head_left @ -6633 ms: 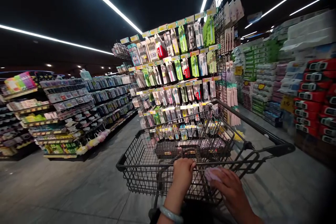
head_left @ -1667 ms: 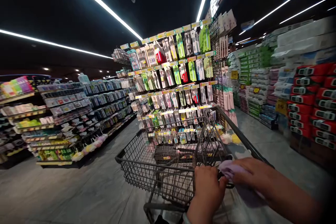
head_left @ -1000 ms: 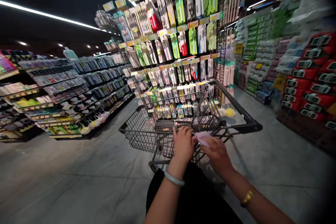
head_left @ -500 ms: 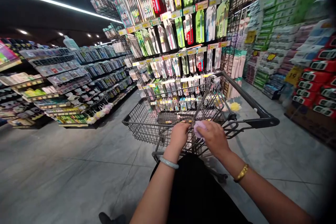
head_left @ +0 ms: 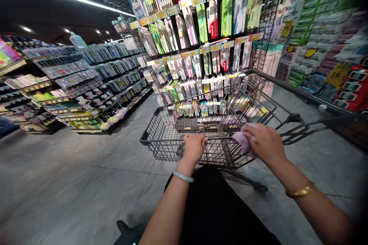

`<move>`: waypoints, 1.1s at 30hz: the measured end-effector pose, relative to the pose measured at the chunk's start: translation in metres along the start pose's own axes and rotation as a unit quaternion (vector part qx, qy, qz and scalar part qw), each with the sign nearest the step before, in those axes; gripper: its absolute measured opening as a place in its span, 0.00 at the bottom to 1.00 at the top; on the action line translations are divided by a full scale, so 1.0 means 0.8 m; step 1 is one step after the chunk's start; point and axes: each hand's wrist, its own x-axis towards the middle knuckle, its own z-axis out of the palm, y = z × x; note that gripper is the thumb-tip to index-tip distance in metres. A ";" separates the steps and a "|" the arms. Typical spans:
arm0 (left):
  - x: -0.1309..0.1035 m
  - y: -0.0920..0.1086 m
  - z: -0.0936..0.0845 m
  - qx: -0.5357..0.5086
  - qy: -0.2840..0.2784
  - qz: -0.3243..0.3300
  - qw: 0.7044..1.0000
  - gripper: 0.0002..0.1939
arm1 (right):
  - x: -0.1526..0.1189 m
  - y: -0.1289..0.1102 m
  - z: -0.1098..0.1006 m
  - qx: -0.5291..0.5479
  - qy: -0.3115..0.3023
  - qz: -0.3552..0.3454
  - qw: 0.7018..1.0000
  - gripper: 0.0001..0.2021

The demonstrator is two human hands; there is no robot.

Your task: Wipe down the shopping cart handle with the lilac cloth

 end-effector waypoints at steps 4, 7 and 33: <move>0.004 0.033 0.008 -0.005 0.003 0.002 1.000 0.16 | 0.024 -0.088 0.022 0.036 -0.041 -0.059 0.997 0.15; 0.005 0.029 0.003 -0.044 -0.014 0.027 0.999 0.14 | 0.028 -0.093 0.029 0.039 -0.064 -0.092 0.993 0.15; -0.014 0.027 0.009 0.038 0.026 -0.005 0.999 0.20 | -0.019 0.005 0.013 -0.066 0.032 -0.038 0.997 0.16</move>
